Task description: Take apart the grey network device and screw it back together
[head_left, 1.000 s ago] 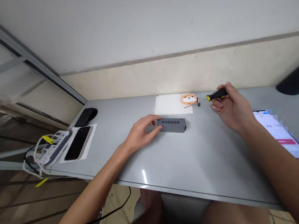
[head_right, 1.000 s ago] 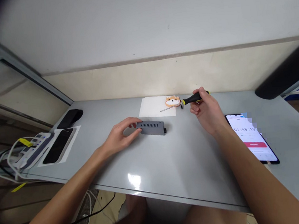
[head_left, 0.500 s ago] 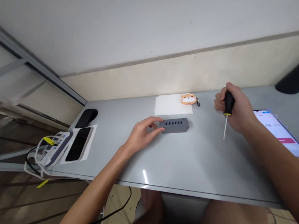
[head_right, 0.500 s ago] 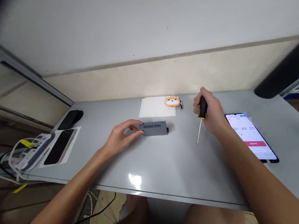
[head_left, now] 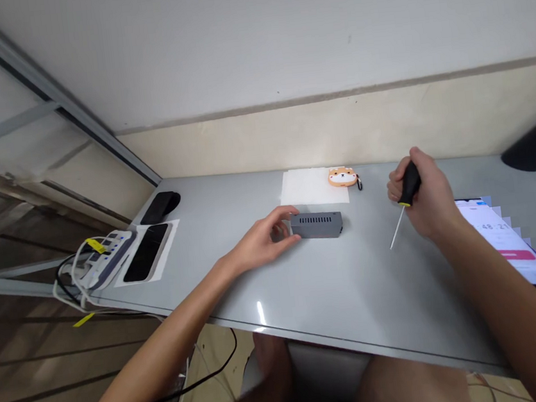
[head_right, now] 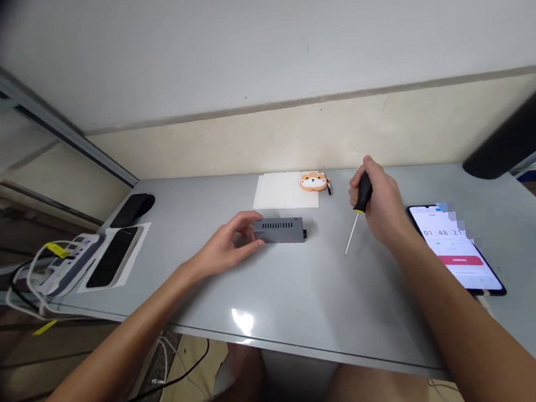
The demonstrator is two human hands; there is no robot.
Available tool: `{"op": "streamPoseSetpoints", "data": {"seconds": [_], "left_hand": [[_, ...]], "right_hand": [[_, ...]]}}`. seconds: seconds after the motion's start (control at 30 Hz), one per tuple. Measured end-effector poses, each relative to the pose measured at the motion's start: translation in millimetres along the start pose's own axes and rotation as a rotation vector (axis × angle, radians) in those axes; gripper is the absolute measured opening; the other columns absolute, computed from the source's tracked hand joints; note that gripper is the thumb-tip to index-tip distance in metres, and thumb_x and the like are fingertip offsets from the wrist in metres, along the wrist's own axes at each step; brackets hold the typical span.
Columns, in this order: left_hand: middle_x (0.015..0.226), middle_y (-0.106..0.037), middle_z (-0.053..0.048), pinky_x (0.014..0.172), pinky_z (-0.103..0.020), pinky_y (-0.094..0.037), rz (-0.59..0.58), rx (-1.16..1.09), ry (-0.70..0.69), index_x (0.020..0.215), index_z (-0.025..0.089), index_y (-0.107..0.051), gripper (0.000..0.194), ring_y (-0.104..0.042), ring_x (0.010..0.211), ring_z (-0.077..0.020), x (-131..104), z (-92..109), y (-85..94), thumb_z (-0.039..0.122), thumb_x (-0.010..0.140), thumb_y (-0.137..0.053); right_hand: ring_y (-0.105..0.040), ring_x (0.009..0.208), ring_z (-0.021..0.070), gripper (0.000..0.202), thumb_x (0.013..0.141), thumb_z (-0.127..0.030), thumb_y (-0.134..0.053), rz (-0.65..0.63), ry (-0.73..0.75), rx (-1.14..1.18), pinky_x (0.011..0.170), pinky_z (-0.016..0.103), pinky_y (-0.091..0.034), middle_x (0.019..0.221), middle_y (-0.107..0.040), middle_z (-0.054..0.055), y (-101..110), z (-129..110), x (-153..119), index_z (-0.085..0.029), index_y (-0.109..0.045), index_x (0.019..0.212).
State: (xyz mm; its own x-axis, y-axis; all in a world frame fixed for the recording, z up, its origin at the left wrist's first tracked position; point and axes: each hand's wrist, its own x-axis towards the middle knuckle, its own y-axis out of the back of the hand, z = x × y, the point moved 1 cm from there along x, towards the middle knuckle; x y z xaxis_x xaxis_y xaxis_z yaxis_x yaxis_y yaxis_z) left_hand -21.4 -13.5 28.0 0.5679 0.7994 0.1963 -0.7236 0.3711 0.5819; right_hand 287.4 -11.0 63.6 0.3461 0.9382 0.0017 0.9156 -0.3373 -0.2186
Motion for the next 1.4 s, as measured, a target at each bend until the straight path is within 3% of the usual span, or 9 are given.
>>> {"op": "streamPoseSetpoints", "data": {"seconds": [0.13,0.47,0.57,0.73,0.93,1.07,1.17,1.23,1.4], "left_hand": [[0.082,-0.065,0.0,0.069,-0.029,-0.053,-0.027,-0.05,0.05,0.12,0.021,-0.068,0.031,-0.062,0.075,-0.0162,2.8,-2.1,-8.6,0.043,0.098,-0.068],[0.087,-0.068,-0.002,0.074,-0.032,-0.056,0.11,-0.009,0.162,0.125,0.018,-0.07,0.034,-0.064,0.078,-0.0182,16.8,-8.7,-21.1,0.043,0.105,-0.057],[0.092,-0.072,-0.005,0.085,-0.036,-0.057,0.142,0.096,0.163,0.127,0.02,-0.071,0.032,-0.067,0.091,-0.0222,23.1,-5.8,-24.7,0.037,0.108,-0.052],[0.1,-0.071,-0.007,0.097,-0.041,-0.055,0.18,0.242,0.101,0.117,0.02,-0.072,0.025,-0.064,0.105,-0.0255,31.9,-6.6,-33.1,0.027,0.107,-0.051],[0.104,-0.073,-0.007,0.094,-0.04,-0.055,0.212,0.208,0.08,0.119,0.021,-0.07,0.024,-0.065,0.1,-0.0237,32.5,-14.7,-37.2,0.027,0.107,-0.05],[0.104,-0.073,-0.006,0.08,-0.033,-0.055,0.307,0.115,0.09,0.118,0.021,-0.069,0.024,-0.064,0.086,-0.0191,27.8,-15.4,-36.9,0.025,0.106,-0.049],[0.095,-0.069,-0.004,0.075,-0.031,-0.054,0.362,0.135,-0.015,0.105,0.022,-0.069,0.018,-0.062,0.083,-0.0184,21.0,-7.9,-33.1,0.023,0.102,-0.051],[0.089,-0.068,-0.004,0.076,-0.032,-0.054,0.312,0.183,-0.138,0.096,0.022,-0.069,0.015,-0.062,0.084,-0.0191,13.3,0.2,-29.2,0.021,0.099,-0.054],[0.092,-0.073,-0.004,0.075,-0.033,-0.055,-0.091,0.283,-0.295,0.102,0.021,-0.073,0.014,-0.067,0.08,-0.0186,-12.4,13.2,-24.0,0.023,0.101,-0.059]], "right_hand": [[-0.034,0.047,0.013,0.055,0.082,-0.067,-0.075,0.021,0.041,-0.009,0.046,0.034,-0.024,0.054,-0.038,-0.001,0.6,4.2,3.2,-0.026,-0.053,0.054],[-0.042,0.054,0.0165,0.054,0.09,-0.067,-0.069,0.129,0.271,-0.198,0.048,0.032,-0.029,0.057,-0.047,0.001,5.4,9.2,-3.0,-0.026,-0.057,0.058],[-0.04,0.052,0.0157,0.057,0.095,-0.067,-0.062,0.176,0.404,-0.305,0.049,0.032,-0.031,0.056,-0.044,0.001,-4.2,9.0,-18.1,-0.025,-0.057,0.057],[-0.046,0.048,0.014,0.055,0.102,-0.064,-0.052,0.042,0.758,-0.4,0.047,0.032,-0.033,0.055,-0.054,0.0,-25.2,18.8,-46.6,-0.025,-0.054,0.062],[-0.046,0.04,0.0123,0.045,0.109,-0.041,-0.045,-0.063,1.197,-0.491,0.041,0.029,-0.03,0.047,-0.054,-0.002,-32.6,26.7,-57.9,-0.026,-0.052,0.067],[-0.047,0.04,0.0129,0.041,0.108,-0.036,-0.045,-0.078,1.205,-0.51,0.042,0.03,-0.033,0.048,-0.054,-0.003,-32.7,28.3,-57.5,-0.027,-0.052,0.068],[-0.046,0.04,0.0139,0.043,0.108,-0.04,-0.045,-0.058,1.134,-0.475,0.042,0.031,-0.031,0.049,-0.054,-0.002,-31.2,30.6,-56.9,-0.027,-0.052,0.067],[-0.046,0.041,0.0141,0.044,0.108,-0.042,-0.046,-0.04,1.127,-0.445,0.041,0.031,-0.029,0.049,-0.054,-0.002,-30.4,30.5,-56.6,-0.027,-0.053,0.067],[-0.047,0.041,0.0133,0.044,0.108,-0.04,-0.046,-0.046,1.188,-0.484,0.041,0.03,-0.032,0.049,-0.056,-0.002,-31.6,27.0,-56.1,-0.027,-0.052,0.067]]}}
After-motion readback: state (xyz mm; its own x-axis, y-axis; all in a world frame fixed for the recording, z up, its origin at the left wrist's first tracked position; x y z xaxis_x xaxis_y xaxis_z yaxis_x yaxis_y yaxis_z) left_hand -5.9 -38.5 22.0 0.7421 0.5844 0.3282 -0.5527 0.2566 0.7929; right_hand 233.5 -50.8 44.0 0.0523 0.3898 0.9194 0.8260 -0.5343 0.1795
